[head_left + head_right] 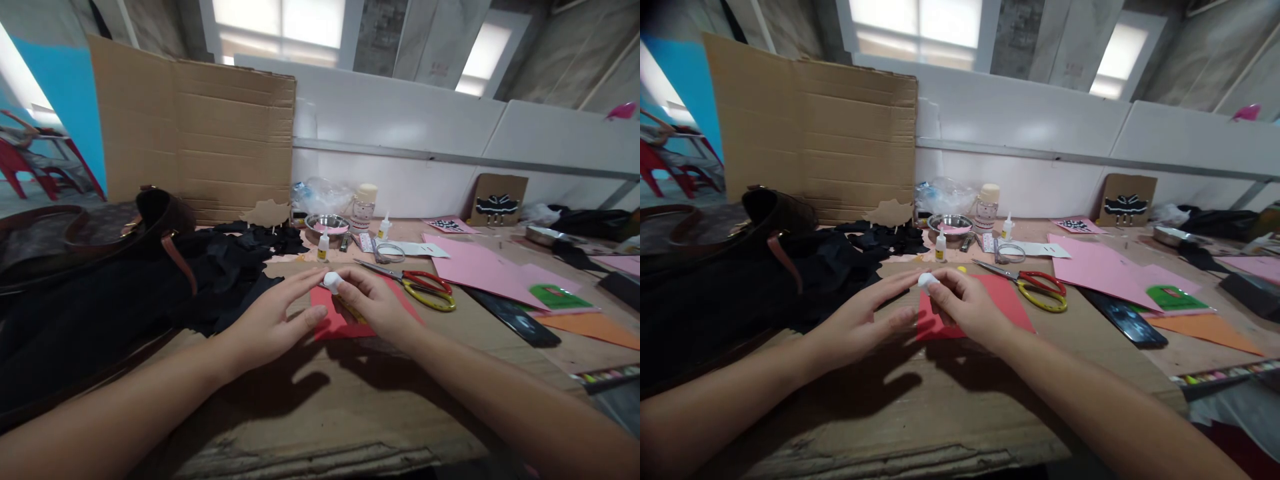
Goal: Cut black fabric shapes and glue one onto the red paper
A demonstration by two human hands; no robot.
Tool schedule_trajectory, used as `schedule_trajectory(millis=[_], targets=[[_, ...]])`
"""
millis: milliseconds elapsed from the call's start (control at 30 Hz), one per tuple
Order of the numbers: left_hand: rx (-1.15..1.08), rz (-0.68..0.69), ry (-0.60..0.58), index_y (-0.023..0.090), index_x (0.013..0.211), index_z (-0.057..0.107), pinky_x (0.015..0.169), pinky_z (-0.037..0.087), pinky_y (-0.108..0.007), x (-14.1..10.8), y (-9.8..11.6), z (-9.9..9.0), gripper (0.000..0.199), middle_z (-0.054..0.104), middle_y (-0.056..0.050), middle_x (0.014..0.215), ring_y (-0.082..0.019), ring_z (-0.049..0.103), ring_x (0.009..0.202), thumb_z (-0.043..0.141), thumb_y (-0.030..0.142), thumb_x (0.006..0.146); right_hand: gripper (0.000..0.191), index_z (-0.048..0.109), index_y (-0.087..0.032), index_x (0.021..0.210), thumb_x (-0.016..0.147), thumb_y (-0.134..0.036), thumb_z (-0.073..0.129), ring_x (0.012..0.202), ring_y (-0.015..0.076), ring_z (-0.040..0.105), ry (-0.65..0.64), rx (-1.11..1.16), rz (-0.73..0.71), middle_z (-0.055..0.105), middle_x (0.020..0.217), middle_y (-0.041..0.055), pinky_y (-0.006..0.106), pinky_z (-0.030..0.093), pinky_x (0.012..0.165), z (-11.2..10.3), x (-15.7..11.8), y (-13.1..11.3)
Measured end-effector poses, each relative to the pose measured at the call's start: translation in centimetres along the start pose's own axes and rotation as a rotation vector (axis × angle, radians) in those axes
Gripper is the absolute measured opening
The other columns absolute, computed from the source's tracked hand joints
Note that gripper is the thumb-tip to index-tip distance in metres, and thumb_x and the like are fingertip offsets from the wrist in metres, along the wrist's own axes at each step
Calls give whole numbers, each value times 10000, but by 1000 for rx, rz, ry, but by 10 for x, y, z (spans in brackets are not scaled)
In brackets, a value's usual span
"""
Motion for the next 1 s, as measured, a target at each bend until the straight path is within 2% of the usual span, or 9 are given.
schedule_trajectory(millis=[133,367,500,633,767,900,1000], targets=[[-22,-9,47,184,1407,584,1196,379,-444,3,-2,-1,492,575,-107,1479,-257,525,1377,571,417,974,392,603,-181,942,922,-573,608,472,92,438,-24,10,28,502,593,-65,232,350,455,1,-1,1],[20,76,159,251,1233,721,1149,445,-467,8,-2,-7,293,709,-61,1310,-246,606,1290,599,307,973,395,607,-177,909,943,-570,579,512,99,467,-51,-41,32,518,643,-44,246,360,483,0,-2,1],[32,82,209,253,1144,762,1081,516,-432,8,0,-9,230,765,-49,1194,-231,684,1165,653,274,943,397,620,-179,935,932,-574,591,532,108,476,-78,-45,31,521,644,-42,254,374,503,1,-2,-1],[21,106,234,240,1064,785,1026,553,-397,8,3,-10,185,787,-48,1118,-218,716,1088,641,247,947,372,630,-175,945,946,-545,591,540,104,466,-104,-46,41,514,647,-43,250,369,507,3,-3,-1],[31,118,247,229,1073,780,1027,552,-395,8,2,-9,185,786,-55,1123,-224,716,1090,665,254,930,375,630,-177,955,948,-550,589,543,105,472,-106,-46,40,521,652,-41,247,372,508,2,-4,-1],[6,100,229,223,1076,774,979,573,-358,7,1,-8,190,790,-49,1116,-209,733,1045,644,235,937,396,633,-176,931,946,-568,582,541,106,471,-113,-54,44,513,649,-40,247,372,507,2,-4,-1],[-8,46,248,217,1013,782,939,582,-344,8,2,-9,165,803,-40,1052,-203,743,984,645,245,927,404,650,-172,980,943,-569,586,544,108,464,-132,-63,24,509,646,-41,246,367,507,4,-4,-2]])
Point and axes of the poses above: each hand's wrist, its own x-axis towards the middle knuckle, its own z-axis out of the palm, y = z × x, the point moved 2 cm from there along x, towards the middle knuckle
